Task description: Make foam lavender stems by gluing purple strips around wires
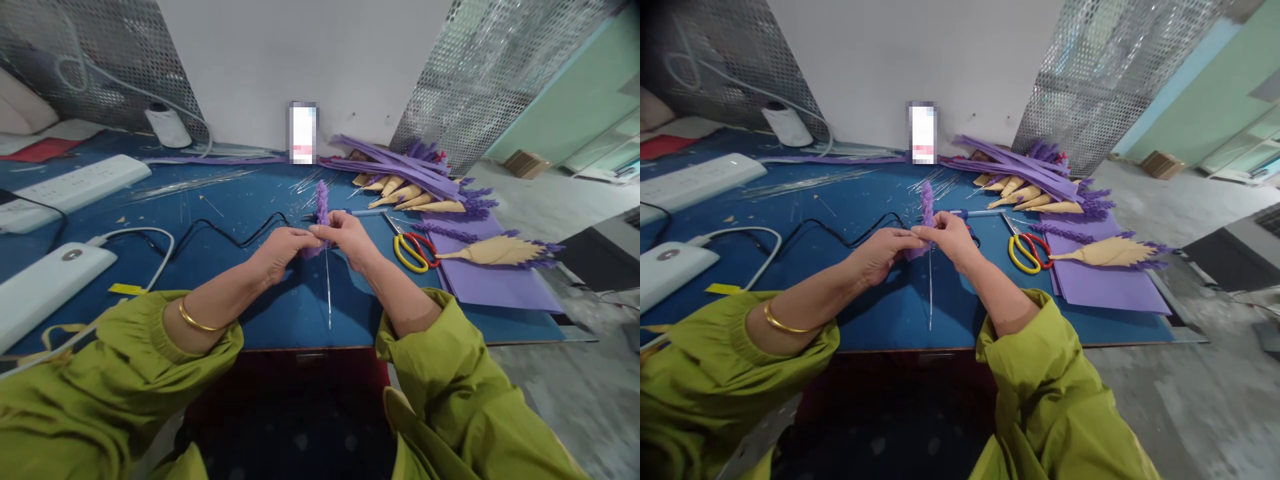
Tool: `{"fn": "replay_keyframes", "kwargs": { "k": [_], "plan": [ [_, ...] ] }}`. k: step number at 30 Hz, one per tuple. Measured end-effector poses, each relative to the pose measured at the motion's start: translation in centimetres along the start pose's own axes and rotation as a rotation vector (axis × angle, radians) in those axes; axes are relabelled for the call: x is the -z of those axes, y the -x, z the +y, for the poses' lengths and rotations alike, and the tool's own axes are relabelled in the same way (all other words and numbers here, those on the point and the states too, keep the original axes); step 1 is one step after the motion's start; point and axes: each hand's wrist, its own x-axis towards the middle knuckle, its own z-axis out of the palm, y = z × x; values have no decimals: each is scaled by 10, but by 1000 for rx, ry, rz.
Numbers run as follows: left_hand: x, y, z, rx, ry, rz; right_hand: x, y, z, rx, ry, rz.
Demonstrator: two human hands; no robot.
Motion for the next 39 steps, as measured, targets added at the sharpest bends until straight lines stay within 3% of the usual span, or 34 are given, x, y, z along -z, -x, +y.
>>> {"fn": "replay_keyframes", "kwargs": {
  "k": [5,10,23,28,33,39],
  "plan": [
    [3,2,9,56,178,-36,10,-1,-10,-92,-229,-203],
    [4,6,17,163,330,-92,20,-1,-14,-40,-327,-376],
    [8,4,16,117,174,-293,19,3,-16,-3,-302,-316],
    [8,2,12,5,78,-227,20,4,-18,-31,-268,-339],
    [7,4,15,-8,-19,-195,20,5,-19,-23,-125,-328],
    [3,6,12,-35,-62,-99,13,4,-18,41,14,-180]
  ]
}}
